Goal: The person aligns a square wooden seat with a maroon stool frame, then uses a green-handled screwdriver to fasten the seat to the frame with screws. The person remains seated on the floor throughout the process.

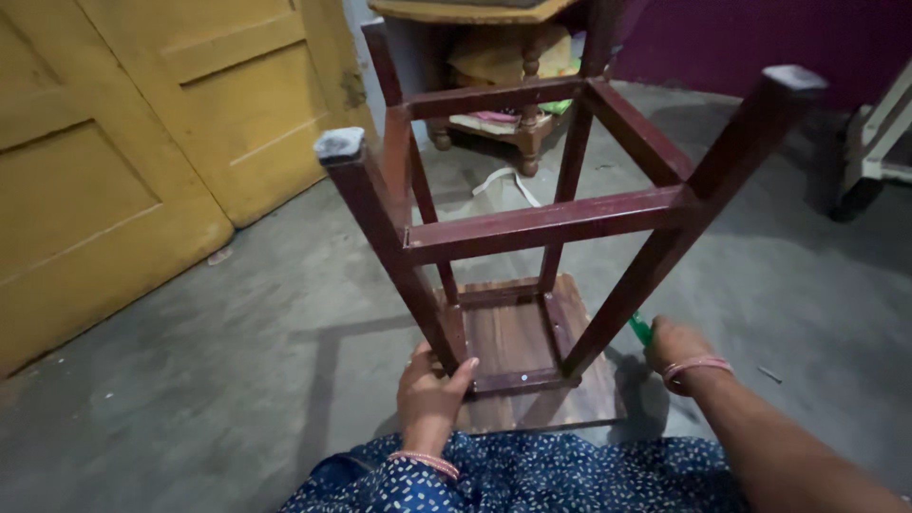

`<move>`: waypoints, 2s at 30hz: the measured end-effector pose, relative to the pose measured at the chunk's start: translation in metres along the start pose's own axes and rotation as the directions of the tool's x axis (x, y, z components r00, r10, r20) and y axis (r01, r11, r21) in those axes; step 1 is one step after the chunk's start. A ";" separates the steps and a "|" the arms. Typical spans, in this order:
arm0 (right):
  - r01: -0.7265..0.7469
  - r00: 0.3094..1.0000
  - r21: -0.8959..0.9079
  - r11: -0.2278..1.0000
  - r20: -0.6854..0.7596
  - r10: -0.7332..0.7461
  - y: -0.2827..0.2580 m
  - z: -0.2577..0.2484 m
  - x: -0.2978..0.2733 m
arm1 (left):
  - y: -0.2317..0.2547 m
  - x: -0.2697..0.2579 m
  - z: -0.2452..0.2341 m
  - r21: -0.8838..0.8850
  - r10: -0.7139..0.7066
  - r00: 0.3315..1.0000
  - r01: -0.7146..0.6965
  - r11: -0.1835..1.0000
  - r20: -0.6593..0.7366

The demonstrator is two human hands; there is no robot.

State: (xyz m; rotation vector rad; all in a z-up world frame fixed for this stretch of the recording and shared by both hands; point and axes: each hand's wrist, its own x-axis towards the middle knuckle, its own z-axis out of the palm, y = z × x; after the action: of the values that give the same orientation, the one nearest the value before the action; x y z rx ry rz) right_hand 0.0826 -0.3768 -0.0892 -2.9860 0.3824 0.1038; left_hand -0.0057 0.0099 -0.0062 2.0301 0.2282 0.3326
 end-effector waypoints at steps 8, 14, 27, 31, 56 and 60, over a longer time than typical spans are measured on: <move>-0.154 0.968 0.416 0.896 -0.117 0.221 0.010 -0.056 -0.036 | 0.000 -0.020 -0.018 0.010 0.017 0.997 -0.016 1.000 -0.069; -0.084 0.923 0.767 0.636 -0.181 0.340 -0.009 -0.078 -0.091 | 0.012 -0.042 -0.039 0.107 0.091 0.982 -0.074 0.991 -0.166; 0.133 0.862 0.618 0.775 -0.457 0.216 -0.047 -0.104 -0.168 | -0.007 -0.059 -0.043 0.016 0.255 0.931 -0.260 0.966 -0.263; 0.176 0.880 0.613 0.771 -0.449 0.156 -0.063 -0.107 -0.188 | -0.006 -0.063 -0.040 -0.042 0.343 0.909 -0.362 0.931 -0.239; 0.692 0.720 0.447 0.568 -0.494 -0.488 -0.157 -0.064 -0.143 | 0.030 -0.046 -0.015 -0.278 0.177 0.981 -0.149 0.949 0.080; 0.768 0.635 0.377 0.517 -0.547 -0.545 -0.159 -0.059 -0.132 | 0.034 -0.041 -0.015 -0.281 0.176 0.976 -0.135 0.950 0.126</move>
State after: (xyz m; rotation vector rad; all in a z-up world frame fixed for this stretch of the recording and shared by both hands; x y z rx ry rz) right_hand -0.0011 -0.1999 -0.0012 -2.2773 -0.6520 -0.5593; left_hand -0.0485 -0.0060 0.0251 1.7935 -0.0701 0.2907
